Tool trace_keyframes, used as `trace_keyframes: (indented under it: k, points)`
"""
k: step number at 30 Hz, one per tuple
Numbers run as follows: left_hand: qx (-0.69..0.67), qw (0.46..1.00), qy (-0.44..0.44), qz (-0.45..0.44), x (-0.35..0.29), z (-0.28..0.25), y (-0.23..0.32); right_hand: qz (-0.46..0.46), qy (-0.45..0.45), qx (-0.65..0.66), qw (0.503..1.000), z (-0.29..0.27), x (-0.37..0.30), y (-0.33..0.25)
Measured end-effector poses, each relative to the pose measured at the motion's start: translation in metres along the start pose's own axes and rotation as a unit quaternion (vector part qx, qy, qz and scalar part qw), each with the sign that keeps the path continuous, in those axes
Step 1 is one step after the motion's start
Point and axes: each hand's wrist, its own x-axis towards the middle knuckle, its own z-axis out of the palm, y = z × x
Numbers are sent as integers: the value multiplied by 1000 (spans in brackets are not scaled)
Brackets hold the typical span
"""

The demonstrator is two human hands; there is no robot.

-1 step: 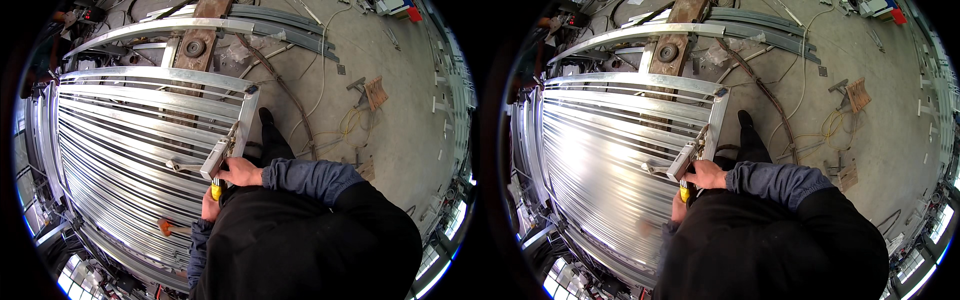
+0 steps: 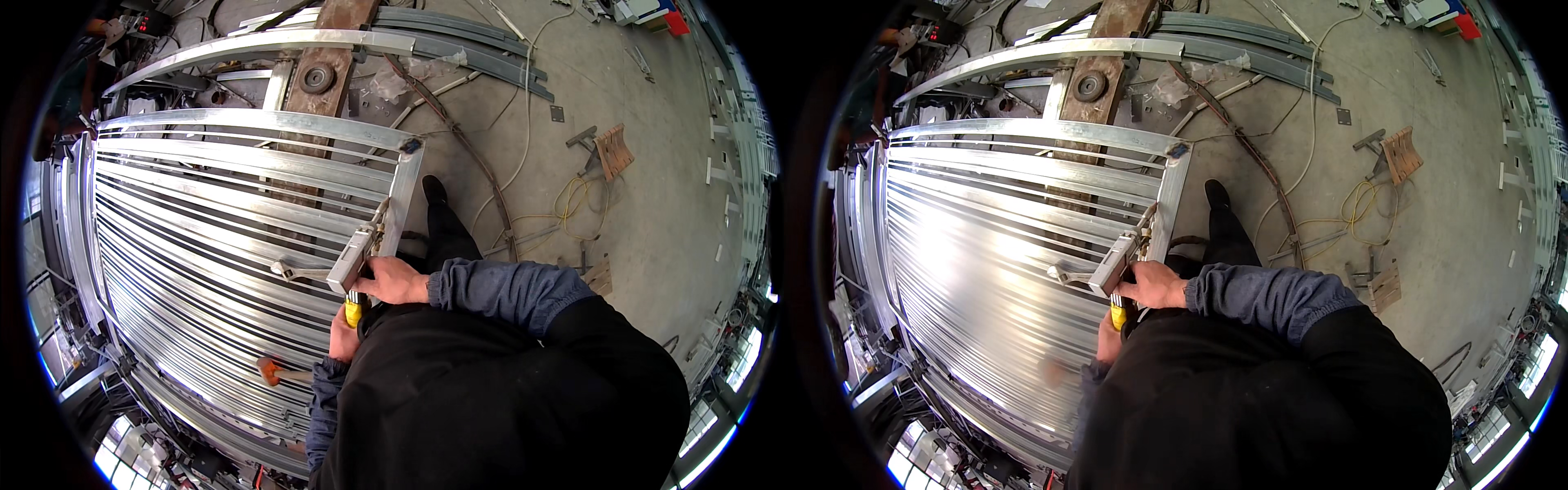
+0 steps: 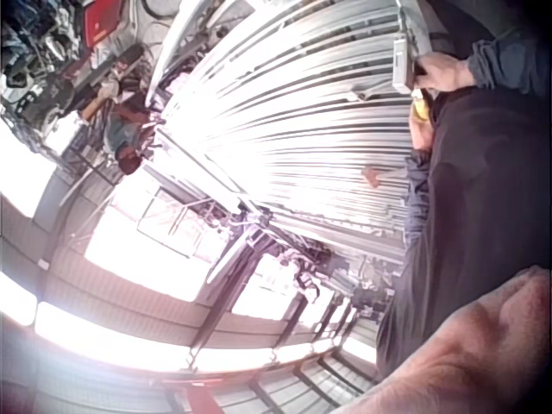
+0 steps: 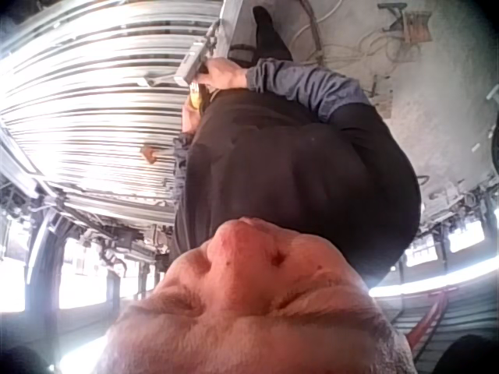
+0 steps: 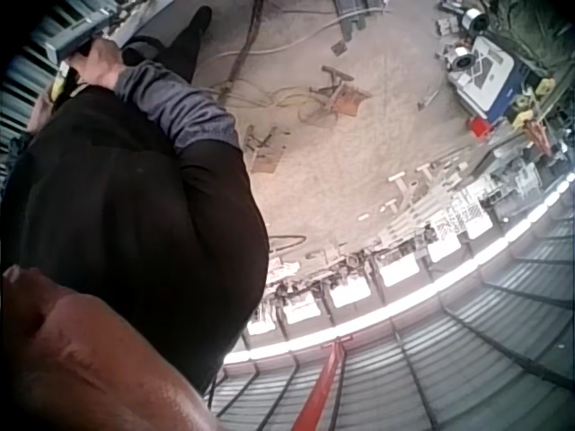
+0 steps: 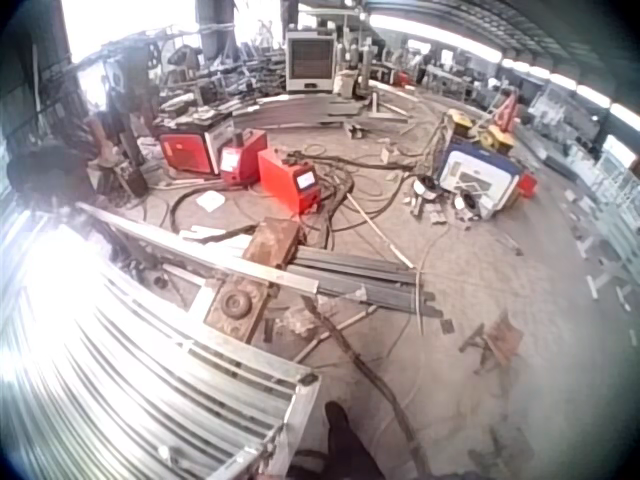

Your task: The person welds a large metal frame using a handheld welding tool, creating bright sparks along the seams. They then use a rubber mallet to tap and align the frame's bars.

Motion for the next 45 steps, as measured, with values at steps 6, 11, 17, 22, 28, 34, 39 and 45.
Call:
trace_keyframes:
  k: [6,11,17,22,28,34,39,45]
  points:
    - [-6,1000,4,1,-1,1,-2,5,0,-3,1000,-2,-3,-2]
    - [14,1000,4,8,-2,3,1,-2,0,2,1000,1,-1,6]
    - [3,1000,11,6,-2,7,1,4,-2,4,1000,0,-3,4]
    - [-5,1000,11,4,-2,5,-3,7,-14,16,1000,1,-2,5]
    - [9,1000,12,9,-3,7,6,17,-13,6,1000,0,-2,1]
    - [-9,1000,14,11,-1,5,2,20,-13,5,1000,-2,-3,-3]
    - [-8,1000,11,-4,-1,4,3,1,0,12,1000,-1,-3,-4]
    - [-13,1000,9,-2,-1,2,-2,9,5,10,1000,0,-5,-6]
